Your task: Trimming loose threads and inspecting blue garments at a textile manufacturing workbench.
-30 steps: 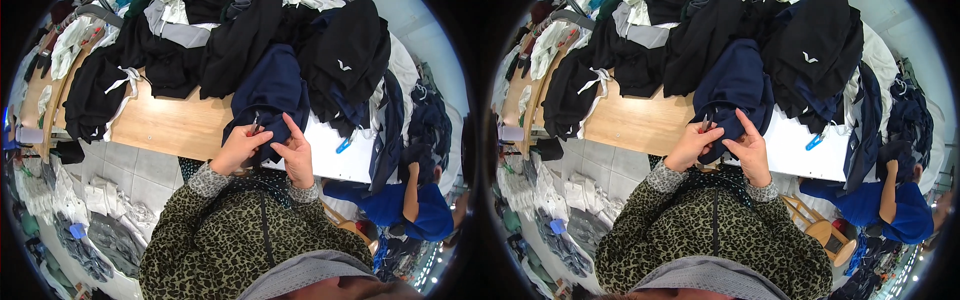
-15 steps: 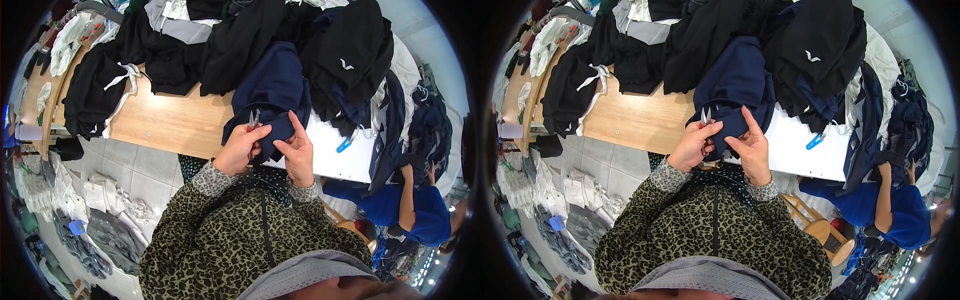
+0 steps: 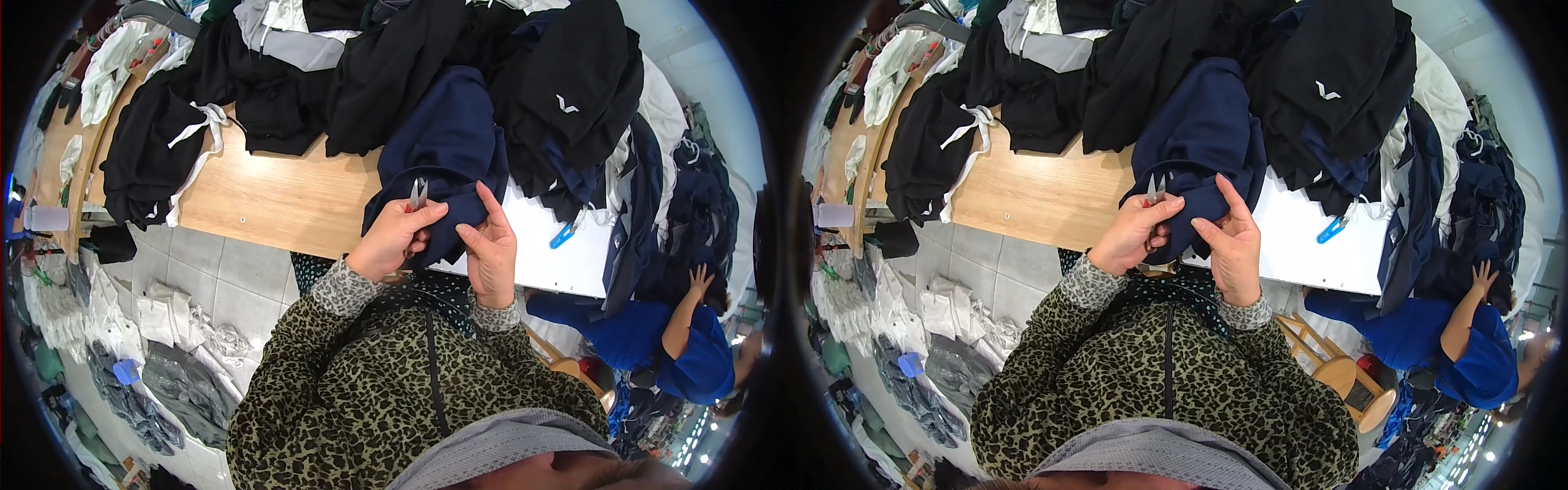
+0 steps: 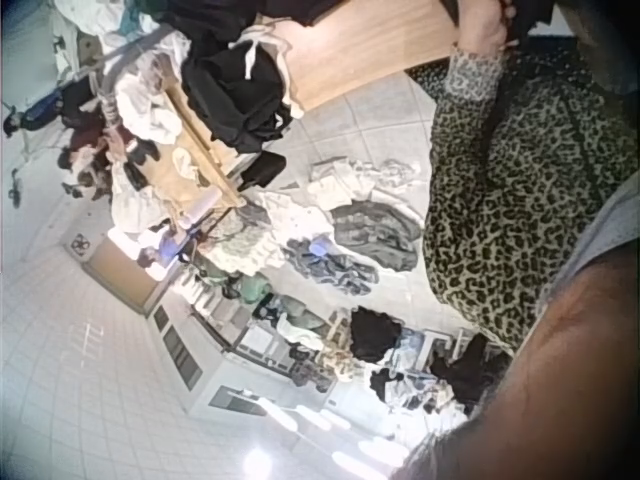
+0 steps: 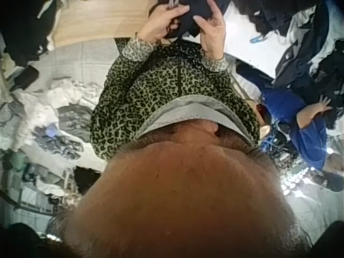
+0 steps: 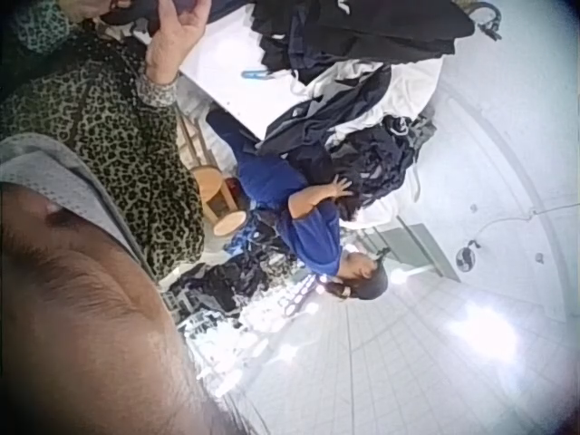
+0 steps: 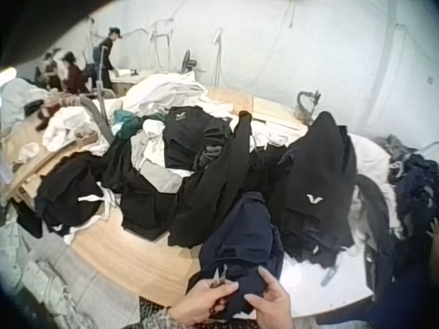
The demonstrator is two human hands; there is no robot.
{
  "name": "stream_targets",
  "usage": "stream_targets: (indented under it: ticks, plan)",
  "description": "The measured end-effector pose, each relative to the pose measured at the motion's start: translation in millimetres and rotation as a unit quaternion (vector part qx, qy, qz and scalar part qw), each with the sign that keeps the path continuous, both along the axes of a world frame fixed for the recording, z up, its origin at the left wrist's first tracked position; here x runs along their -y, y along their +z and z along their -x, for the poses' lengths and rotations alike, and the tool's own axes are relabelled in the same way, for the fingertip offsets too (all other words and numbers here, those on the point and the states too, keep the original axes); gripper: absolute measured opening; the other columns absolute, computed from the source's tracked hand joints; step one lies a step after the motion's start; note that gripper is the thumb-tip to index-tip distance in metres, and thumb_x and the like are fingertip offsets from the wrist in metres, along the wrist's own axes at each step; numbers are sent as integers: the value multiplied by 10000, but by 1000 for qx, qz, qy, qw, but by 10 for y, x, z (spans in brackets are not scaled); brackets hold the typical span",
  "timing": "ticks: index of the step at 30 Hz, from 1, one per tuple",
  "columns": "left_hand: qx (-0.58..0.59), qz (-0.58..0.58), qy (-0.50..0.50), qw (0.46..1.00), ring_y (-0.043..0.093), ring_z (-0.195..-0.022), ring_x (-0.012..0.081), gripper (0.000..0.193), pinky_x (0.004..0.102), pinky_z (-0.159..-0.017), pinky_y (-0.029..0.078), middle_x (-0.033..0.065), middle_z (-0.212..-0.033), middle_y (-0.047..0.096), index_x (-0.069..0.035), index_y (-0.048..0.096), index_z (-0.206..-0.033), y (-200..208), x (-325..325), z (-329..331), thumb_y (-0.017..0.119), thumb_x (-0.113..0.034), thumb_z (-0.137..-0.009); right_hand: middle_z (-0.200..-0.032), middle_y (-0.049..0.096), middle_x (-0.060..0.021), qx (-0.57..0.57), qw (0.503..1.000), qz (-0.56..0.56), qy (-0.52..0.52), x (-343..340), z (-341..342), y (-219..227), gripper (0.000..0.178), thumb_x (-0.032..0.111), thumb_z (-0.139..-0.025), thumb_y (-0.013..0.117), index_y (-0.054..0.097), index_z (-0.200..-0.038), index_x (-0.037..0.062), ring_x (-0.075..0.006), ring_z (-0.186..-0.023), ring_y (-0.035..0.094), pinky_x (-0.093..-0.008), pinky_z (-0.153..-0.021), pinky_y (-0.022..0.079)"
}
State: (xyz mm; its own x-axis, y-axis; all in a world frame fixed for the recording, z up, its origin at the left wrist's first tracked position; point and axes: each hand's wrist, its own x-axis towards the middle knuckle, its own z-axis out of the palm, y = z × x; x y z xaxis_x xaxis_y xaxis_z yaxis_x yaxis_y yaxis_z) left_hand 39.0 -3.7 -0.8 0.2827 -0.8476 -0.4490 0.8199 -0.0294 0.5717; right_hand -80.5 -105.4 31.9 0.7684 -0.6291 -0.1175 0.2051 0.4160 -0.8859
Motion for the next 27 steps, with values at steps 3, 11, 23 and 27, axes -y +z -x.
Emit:
stream_targets:
  ticks: [3, 11, 23, 27]
  plan:
    - [60, -10, 14, 998, 397, -471, 17, 166, 165, -414, 294, -61, -615, 479, -91, 567, -800, 22, 24, 42, 680, -205, -842, -1183, 511, -112, -5, 999, 0, -39, -33, -45, -24, 611, -134, -773, 604, 384, -1337, -51, -140, -1000, 540, -255, -894, 447]
    - [213, 3, 88, 973, 373, -476, -1, 153, 164, -420, 278, -85, -593, 454, -57, 589, -837, 1, 70, 121, 657, -193, -860, -1049, 579, -76, -72, 966, 211, -133, -65, -23, -269, 496, -98, -851, 538, 401, -1326, -63, -98, -891, 565, -205, -837, 440]
    - [88, 0, -13, 996, 400, -476, 8, 199, 157, -428, 300, -70, -592, 473, -102, 606, -772, -13, 54, -108, 687, -276, -827, -1156, 522, -132, -10, 994, 64, -85, -156, 90, -138, 613, -134, -808, 569, 325, -1365, -64, -133, -1007, 531, -235, -881, 433]
    - [83, 0, -14, 996, 401, -474, 9, 194, 156, -425, 300, -71, -594, 476, -103, 612, -782, -50, 63, -121, 700, -273, -817, -1146, 527, -133, -17, 994, 70, -88, -162, 104, -172, 613, -134, -807, 570, 324, -1364, -66, -133, -996, 535, -237, -882, 434]
